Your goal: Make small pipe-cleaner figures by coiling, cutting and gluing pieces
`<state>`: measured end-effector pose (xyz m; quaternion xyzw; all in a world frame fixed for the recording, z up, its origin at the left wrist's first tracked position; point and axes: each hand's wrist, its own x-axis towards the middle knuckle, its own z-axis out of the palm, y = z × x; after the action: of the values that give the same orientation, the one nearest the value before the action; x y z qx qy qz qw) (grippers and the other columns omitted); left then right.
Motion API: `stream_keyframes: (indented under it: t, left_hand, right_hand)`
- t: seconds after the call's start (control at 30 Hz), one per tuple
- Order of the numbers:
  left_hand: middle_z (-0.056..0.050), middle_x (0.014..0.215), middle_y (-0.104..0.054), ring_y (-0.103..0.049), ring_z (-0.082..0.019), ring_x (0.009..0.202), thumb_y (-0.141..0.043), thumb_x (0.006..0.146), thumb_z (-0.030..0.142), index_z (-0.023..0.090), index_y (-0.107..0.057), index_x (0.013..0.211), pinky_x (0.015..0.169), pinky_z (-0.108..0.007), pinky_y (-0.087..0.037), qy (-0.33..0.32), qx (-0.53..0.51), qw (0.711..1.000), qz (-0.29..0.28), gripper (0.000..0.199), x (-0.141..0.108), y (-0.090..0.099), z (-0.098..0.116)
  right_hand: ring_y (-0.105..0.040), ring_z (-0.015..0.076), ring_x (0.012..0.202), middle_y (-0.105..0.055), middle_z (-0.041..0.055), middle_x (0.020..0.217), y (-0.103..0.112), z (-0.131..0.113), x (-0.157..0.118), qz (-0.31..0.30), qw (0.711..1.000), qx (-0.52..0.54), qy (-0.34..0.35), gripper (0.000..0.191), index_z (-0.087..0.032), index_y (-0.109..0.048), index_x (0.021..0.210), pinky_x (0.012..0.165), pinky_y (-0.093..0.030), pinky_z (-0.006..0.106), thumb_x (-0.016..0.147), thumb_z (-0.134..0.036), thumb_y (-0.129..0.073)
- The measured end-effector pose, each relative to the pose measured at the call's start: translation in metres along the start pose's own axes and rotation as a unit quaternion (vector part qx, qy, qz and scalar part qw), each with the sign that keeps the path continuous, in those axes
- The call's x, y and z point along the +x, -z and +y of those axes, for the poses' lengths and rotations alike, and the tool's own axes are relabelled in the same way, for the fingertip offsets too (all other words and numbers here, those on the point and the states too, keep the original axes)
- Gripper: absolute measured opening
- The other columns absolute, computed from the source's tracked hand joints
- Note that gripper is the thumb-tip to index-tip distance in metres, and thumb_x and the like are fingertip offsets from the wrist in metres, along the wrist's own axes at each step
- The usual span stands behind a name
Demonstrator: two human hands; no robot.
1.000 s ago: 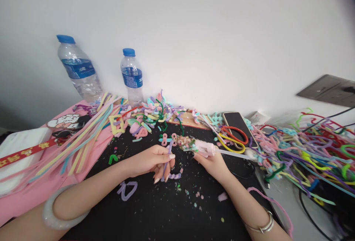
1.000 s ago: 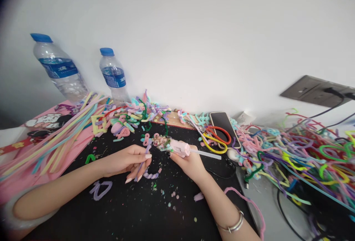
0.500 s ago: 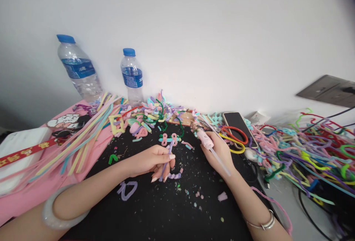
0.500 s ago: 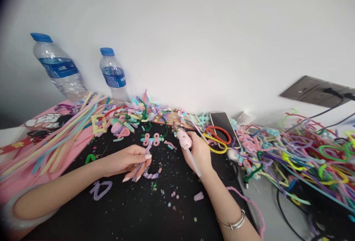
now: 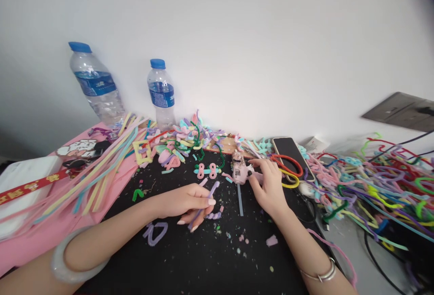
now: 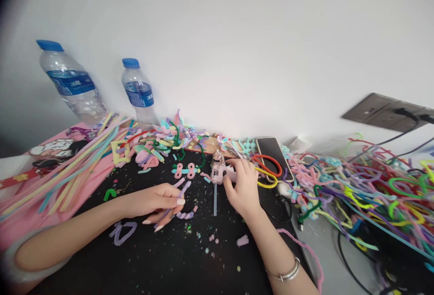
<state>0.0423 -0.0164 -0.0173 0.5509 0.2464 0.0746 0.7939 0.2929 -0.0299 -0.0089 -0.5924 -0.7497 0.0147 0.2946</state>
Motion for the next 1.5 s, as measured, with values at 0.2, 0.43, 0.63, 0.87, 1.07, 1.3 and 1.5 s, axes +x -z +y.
stream_keyframes:
  t: [0.2, 0.43, 0.63, 0.87, 1.07, 1.3, 1.5]
  left_hand:
    - [0.004, 0.041, -0.054, -0.027, -0.004, 0.026, -0.046, 0.089, 0.043, 0.015, -0.052, 0.07, 0.03, -0.018, -0.015, 0.026, 0.044, 0.998, -0.038, 0.035, -0.001, -0.002, 0.005]
    - [0.005, 0.038, -0.05, -0.026, -0.005, 0.026, -0.045, 0.087, 0.047, 0.015, -0.053, 0.068, 0.03, -0.019, -0.016, 0.035, 0.056, 0.997, -0.048, 0.038, -0.001, -0.002, 0.006]
    - [0.005, 0.037, -0.049, -0.027, -0.005, 0.027, -0.046, 0.088, 0.046, 0.015, -0.054, 0.067, 0.03, -0.018, -0.016, 0.037, 0.06, 0.996, -0.061, 0.038, -0.001, -0.001, 0.005]
    - [0.005, 0.037, -0.049, -0.027, -0.005, 0.027, -0.045, 0.089, 0.044, 0.015, -0.054, 0.066, 0.031, -0.019, -0.017, 0.041, 0.064, 0.995, -0.069, 0.038, -0.002, -0.001, 0.005]
    - [0.005, 0.036, -0.049, -0.027, -0.006, 0.026, -0.045, 0.089, 0.045, 0.015, -0.054, 0.067, 0.03, -0.019, -0.016, 0.046, 0.058, 0.995, -0.074, 0.038, -0.001, -0.001, 0.004]
    - [0.004, 0.041, -0.054, -0.03, -0.004, 0.027, -0.044, 0.09, 0.043, 0.014, -0.055, 0.068, 0.031, -0.017, -0.018, 0.035, 0.057, 0.996, -0.065, 0.038, -0.001, -0.002, 0.005]
    - [0.004, 0.047, -0.058, -0.038, -0.006, 0.029, -0.046, 0.089, 0.047, 0.015, -0.053, 0.081, 0.032, -0.016, -0.026, 0.031, 0.041, 0.998, -0.026, 0.033, 0.001, -0.002, 0.004]
  right_hand:
    - [-0.055, 0.0172, 0.081, -0.06, 0.0051, 0.088, -0.006, -0.023, -0.012, -0.091, 0.968, 0.217, 0.089, 0.018, -0.019, -0.057, 0.101, 0.072, -0.043, 0.03, 0.087, -0.015, -0.045]
    - [-0.056, 0.0142, 0.074, -0.065, 0.003, 0.083, -0.013, -0.039, -0.018, -0.133, 0.94, 0.311, 0.044, 0.019, -0.02, -0.066, 0.095, 0.065, -0.044, 0.026, 0.085, -0.011, -0.052]
    - [-0.057, 0.0139, 0.068, -0.065, 0.0027, 0.08, -0.016, -0.041, -0.02, -0.148, 0.925, 0.349, -0.009, 0.018, -0.02, -0.068, 0.094, 0.061, -0.044, 0.025, 0.084, -0.013, -0.055]
    - [-0.06, 0.0143, 0.076, -0.065, 0.0032, 0.086, -0.017, -0.042, -0.021, -0.179, 0.894, 0.411, -0.014, 0.018, -0.021, -0.066, 0.093, 0.067, -0.048, 0.026, 0.085, -0.013, -0.053]
    - [-0.058, 0.0137, 0.068, -0.063, 0.0032, 0.079, -0.017, -0.042, -0.021, -0.176, 0.902, 0.394, -0.021, 0.013, -0.019, -0.065, 0.088, 0.062, -0.046, 0.026, 0.084, -0.016, -0.053]
    - [-0.051, 0.0112, 0.059, -0.061, 0.0024, 0.074, -0.016, -0.048, -0.024, -0.14, 0.92, 0.365, -0.027, 0.009, -0.017, -0.061, 0.081, 0.055, -0.042, 0.024, 0.082, -0.014, -0.052]
    - [-0.048, 0.0114, 0.058, -0.057, 0.0013, 0.069, -0.018, -0.048, -0.026, -0.088, 0.944, 0.318, -0.013, 0.008, -0.018, -0.058, 0.078, 0.054, -0.041, 0.024, 0.083, -0.017, -0.052]
